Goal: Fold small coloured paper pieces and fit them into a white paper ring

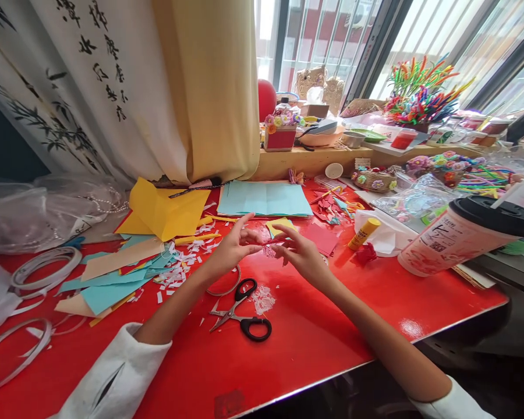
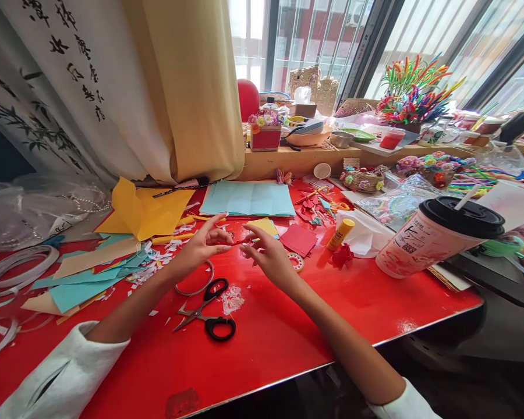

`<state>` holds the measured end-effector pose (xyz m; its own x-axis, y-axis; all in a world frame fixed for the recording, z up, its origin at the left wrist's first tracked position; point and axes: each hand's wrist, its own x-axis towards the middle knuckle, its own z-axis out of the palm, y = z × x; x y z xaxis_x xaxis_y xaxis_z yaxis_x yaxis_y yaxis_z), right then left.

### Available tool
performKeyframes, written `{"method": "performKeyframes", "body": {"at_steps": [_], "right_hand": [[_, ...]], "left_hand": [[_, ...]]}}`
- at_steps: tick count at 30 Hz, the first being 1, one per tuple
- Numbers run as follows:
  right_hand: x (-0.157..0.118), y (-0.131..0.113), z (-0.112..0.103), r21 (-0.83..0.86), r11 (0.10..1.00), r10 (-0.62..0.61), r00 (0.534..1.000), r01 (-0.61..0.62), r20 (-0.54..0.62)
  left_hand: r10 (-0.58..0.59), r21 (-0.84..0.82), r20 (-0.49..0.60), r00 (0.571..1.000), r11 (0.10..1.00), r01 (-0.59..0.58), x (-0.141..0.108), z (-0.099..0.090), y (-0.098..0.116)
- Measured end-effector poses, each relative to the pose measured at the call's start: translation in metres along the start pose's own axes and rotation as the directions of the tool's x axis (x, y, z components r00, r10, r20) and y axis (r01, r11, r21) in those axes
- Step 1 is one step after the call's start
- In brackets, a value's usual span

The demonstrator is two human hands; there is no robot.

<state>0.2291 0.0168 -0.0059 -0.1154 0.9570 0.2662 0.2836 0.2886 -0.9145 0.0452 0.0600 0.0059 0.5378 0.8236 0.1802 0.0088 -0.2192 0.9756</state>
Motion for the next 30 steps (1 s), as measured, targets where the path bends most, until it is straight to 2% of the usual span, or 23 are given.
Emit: {"method": "performKeyframes", "body": {"at_steps": [3,6,8,11,16,21,23,27,28,30], "right_hand": [[0.0,-0.004,-0.003,0.188,0.981,-0.048,0.999,0.044,0.021],[0.0,-0.006,-0.004,0.279,0.959,-0.048,0.999,0.045,0.004],[0.001,-0.005,-0.005,0.279,0.96,-0.023,0.999,0.035,-0.045],[0.003,-0.002,-0.007,0.28,0.96,0.026,0.998,-0.009,-0.06],[0.002,-0.006,-0.006,0.292,0.953,0.075,0.997,-0.08,0.026],[0.0,-0.007,-0.005,0.269,0.948,0.133,0.979,-0.171,0.151],[0.001,-0.006,-0.006,0.28,0.934,0.151,0.957,-0.22,0.247],[0.002,-0.005,-0.007,0.324,0.877,0.171,0.862,-0.354,0.476],[0.002,-0.005,-0.006,0.362,0.849,0.178,0.853,-0.385,0.491],[0.0,-0.006,-0.004,0.469,0.774,0.203,0.868,-0.425,0.453]], "left_hand": [[-0.092,-0.083,0.059,0.994,0.992,0.096,-0.001,-0.002,0.008],[-0.132,-0.085,0.122,0.984,0.986,0.143,-0.003,-0.001,0.014],[-0.095,0.009,0.087,0.992,0.996,0.094,-0.004,0.002,0.017],[0.017,0.131,-0.049,0.999,0.991,-0.01,-0.005,0.006,0.023],[0.08,0.031,-0.111,0.991,0.997,-0.077,-0.004,0.008,0.027],[0.099,0.034,-0.1,0.99,0.995,-0.096,-0.005,0.011,0.029],[0.093,0.037,-0.057,0.994,0.995,-0.091,-0.007,0.012,0.03],[0.059,0.001,0.074,0.995,0.998,-0.06,-0.01,0.015,0.031],[0.058,-0.006,0.072,0.996,0.998,-0.058,-0.01,0.015,0.031],[0.067,-0.027,-0.005,0.998,0.997,-0.067,-0.009,0.017,0.031]]}}
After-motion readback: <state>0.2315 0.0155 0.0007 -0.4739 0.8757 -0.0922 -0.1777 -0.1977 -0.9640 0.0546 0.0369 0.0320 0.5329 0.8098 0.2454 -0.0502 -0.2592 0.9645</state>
